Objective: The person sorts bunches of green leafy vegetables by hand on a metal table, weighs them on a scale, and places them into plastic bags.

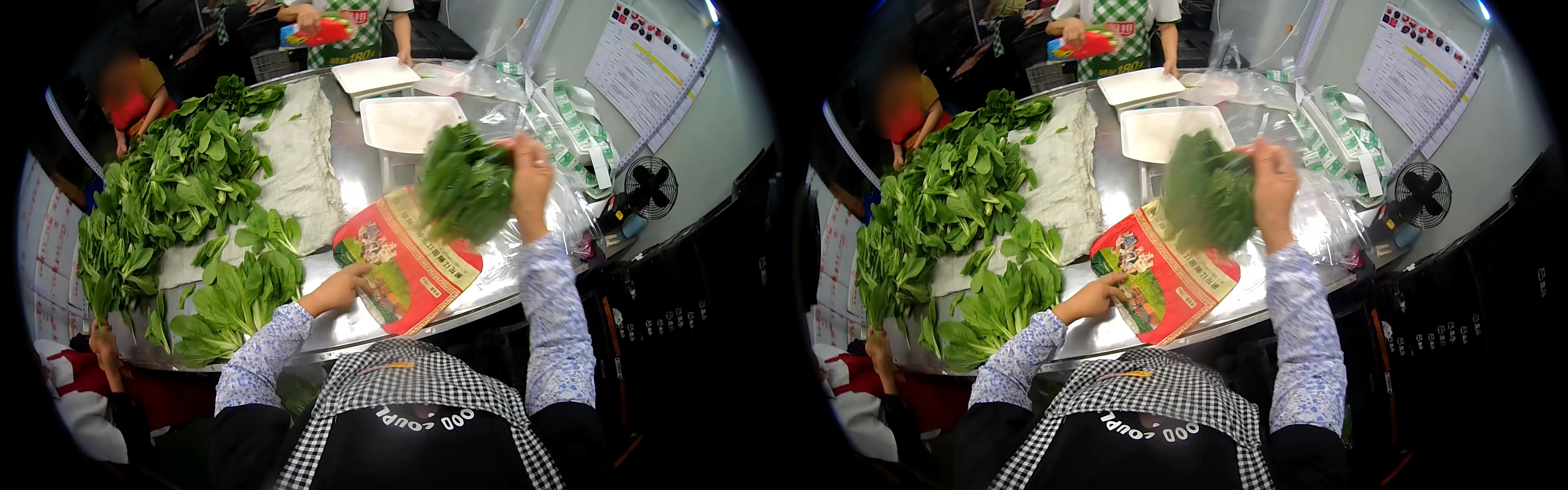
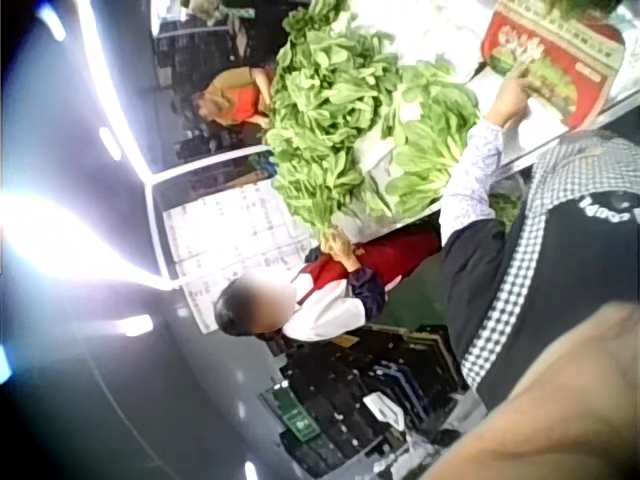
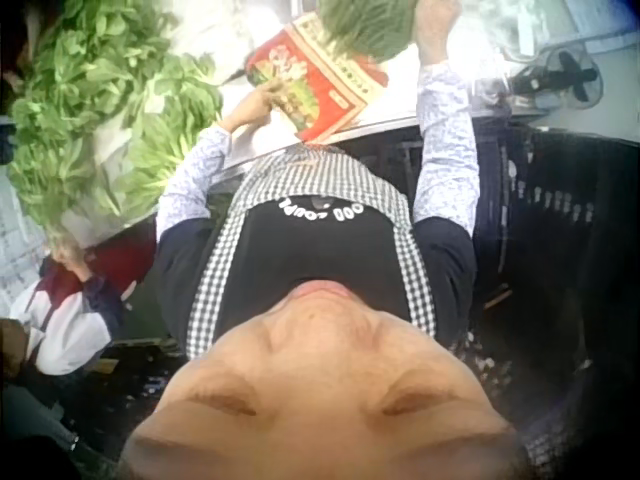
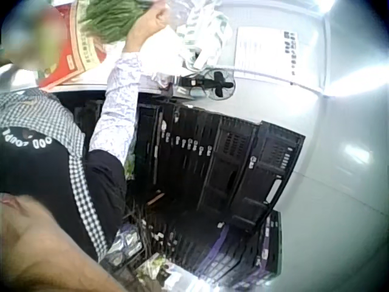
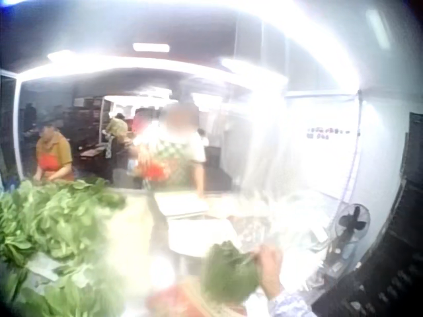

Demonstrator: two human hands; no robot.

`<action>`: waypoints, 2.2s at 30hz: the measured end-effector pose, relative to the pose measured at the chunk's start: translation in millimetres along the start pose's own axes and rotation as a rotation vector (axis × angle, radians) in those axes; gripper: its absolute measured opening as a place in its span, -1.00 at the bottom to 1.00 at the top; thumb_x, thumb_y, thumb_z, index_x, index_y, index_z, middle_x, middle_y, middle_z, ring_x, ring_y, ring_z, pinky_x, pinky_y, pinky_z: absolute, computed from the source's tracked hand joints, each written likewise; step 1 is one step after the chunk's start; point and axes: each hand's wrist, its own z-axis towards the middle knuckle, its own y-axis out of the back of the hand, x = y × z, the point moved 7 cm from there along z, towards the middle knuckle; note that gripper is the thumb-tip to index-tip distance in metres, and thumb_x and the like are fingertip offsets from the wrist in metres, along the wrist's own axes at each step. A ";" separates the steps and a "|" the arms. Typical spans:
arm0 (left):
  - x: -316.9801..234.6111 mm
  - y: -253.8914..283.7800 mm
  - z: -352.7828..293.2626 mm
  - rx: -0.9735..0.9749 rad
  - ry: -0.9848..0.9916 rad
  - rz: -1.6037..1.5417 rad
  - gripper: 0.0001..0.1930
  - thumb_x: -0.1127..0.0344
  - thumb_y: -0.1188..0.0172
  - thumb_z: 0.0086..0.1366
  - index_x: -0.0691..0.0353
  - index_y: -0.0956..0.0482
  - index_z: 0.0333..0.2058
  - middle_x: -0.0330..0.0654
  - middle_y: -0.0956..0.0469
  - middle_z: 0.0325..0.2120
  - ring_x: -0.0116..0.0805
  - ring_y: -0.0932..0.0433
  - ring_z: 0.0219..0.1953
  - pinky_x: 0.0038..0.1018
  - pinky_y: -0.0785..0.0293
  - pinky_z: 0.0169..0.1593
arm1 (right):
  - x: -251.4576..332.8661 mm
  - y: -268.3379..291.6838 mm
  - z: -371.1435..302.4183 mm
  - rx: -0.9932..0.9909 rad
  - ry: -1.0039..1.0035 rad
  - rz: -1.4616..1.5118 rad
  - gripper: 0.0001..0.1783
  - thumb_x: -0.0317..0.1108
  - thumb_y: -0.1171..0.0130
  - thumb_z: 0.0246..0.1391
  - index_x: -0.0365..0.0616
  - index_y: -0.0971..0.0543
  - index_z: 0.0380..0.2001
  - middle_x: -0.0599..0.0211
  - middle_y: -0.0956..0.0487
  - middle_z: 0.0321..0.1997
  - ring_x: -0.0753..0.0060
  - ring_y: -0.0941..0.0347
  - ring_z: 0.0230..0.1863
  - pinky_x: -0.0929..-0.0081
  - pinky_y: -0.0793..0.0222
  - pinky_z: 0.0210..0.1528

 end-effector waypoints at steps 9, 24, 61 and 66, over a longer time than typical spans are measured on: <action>48.6 15.7 -14.0 -0.175 0.633 -1.185 -0.51 0.10 0.09 0.40 0.31 -0.23 0.16 0.03 -0.48 -0.08 -0.17 -0.53 -0.13 -0.25 -0.56 -0.14 | -84.4 -42.6 -219.3 1.034 0.503 -0.670 -0.62 -0.39 -0.25 -0.10 -0.11 -0.55 -0.12 0.10 -0.50 0.02 0.11 -0.37 0.16 0.07 -0.24 0.21; 50.2 -16.7 -12.9 0.134 0.722 -0.909 -0.70 0.15 -0.21 0.26 0.33 -0.52 -0.38 -0.27 -0.48 -0.60 -0.48 -0.46 -0.60 -0.56 -0.49 -0.47 | -44.3 -44.0 -213.6 0.404 -0.017 -0.596 -0.55 -0.22 -0.15 0.11 -0.11 -0.41 0.06 0.12 -0.47 0.04 0.24 -0.39 0.11 0.15 -0.34 0.09; -111.6 114.0 -8.2 -0.038 0.053 -1.321 -0.71 0.22 -0.06 0.34 0.40 -0.54 -0.25 -0.01 -0.60 -0.31 -0.22 -0.61 -0.35 -0.34 -0.57 -0.23 | 40.7 -27.4 -175.5 0.162 -0.537 0.142 -0.90 -0.46 -0.06 0.08 -0.28 -0.48 -0.36 0.28 -0.57 -0.34 0.47 -0.51 -0.32 0.50 -0.47 -0.19; -130.4 128.8 -29.9 -0.222 0.017 -1.124 -0.69 0.25 -0.06 0.33 0.44 -0.55 -0.19 -0.04 -0.60 -0.28 -0.35 -0.58 -0.25 -0.44 -0.51 -0.14 | 72.8 -34.5 -168.7 0.169 -0.420 0.309 -0.80 -0.47 -0.05 0.03 -0.33 -0.51 -0.27 0.35 -0.54 -0.42 0.59 -0.46 -0.37 0.60 -0.40 -0.26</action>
